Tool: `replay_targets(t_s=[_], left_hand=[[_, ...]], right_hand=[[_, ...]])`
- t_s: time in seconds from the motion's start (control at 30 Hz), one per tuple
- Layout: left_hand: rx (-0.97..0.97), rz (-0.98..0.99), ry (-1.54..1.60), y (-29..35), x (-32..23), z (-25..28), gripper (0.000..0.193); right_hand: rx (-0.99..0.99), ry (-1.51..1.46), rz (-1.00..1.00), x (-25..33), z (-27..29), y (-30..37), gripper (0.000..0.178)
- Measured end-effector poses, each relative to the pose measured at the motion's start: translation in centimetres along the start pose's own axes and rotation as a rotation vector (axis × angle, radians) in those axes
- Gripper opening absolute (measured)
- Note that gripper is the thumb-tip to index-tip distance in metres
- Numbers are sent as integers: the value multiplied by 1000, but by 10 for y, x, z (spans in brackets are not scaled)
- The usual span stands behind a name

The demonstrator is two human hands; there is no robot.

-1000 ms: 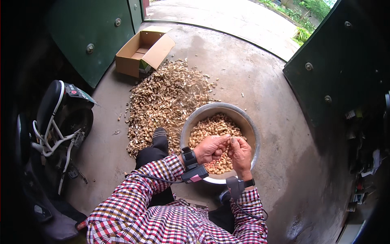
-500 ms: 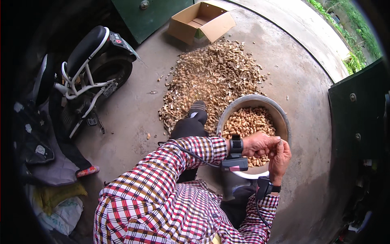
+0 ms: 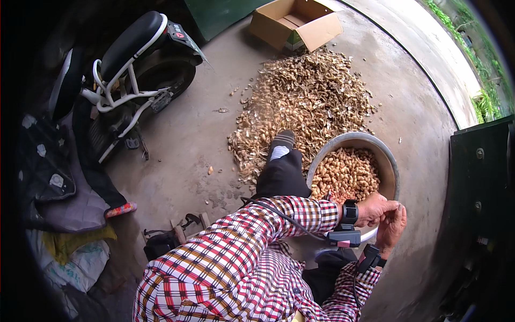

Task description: The person sits on the floor and manually peels peanuts one by one, removing the outer shells and placing the kernels into a metal bowl. The shells accumulate on the floor beside the bowl.

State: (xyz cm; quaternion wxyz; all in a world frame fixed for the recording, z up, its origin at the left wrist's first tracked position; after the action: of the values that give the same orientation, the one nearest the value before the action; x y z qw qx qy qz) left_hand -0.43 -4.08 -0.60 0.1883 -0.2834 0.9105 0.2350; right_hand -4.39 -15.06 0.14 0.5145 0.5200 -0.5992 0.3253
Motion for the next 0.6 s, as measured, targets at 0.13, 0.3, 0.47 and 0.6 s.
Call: replay_targets(t_s=[0.13,0.3,0.47,0.6], left_hand=[[-46,-66,54,-3,-1,-7,29],[-100,-206,261,-19,12,-10,28],[-64,-126,73,-18,13,-7,33],[-27,-85,45,-3,2,-14,29]], right_hand=[[-36,-31,8,0,-2,-5,17],[-80,-33,5,-8,5,-13,16],[-35,38,38,1,2,-10,17],[-47,-76,-42,1,14,-12,17]])
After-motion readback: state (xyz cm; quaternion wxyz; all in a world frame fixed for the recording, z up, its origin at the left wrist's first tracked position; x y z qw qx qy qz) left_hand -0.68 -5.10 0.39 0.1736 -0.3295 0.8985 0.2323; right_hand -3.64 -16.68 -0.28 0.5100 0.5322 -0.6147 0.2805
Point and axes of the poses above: each hand's wrist, its own y-axis away from the middle knuckle, its own z-axis out of the back of the hand, x = y × z, the point moved 1 cm from there along -y, towards the middle knuckle, and after that the axes turned 3 degrees about -z, right-handed, at the moved point
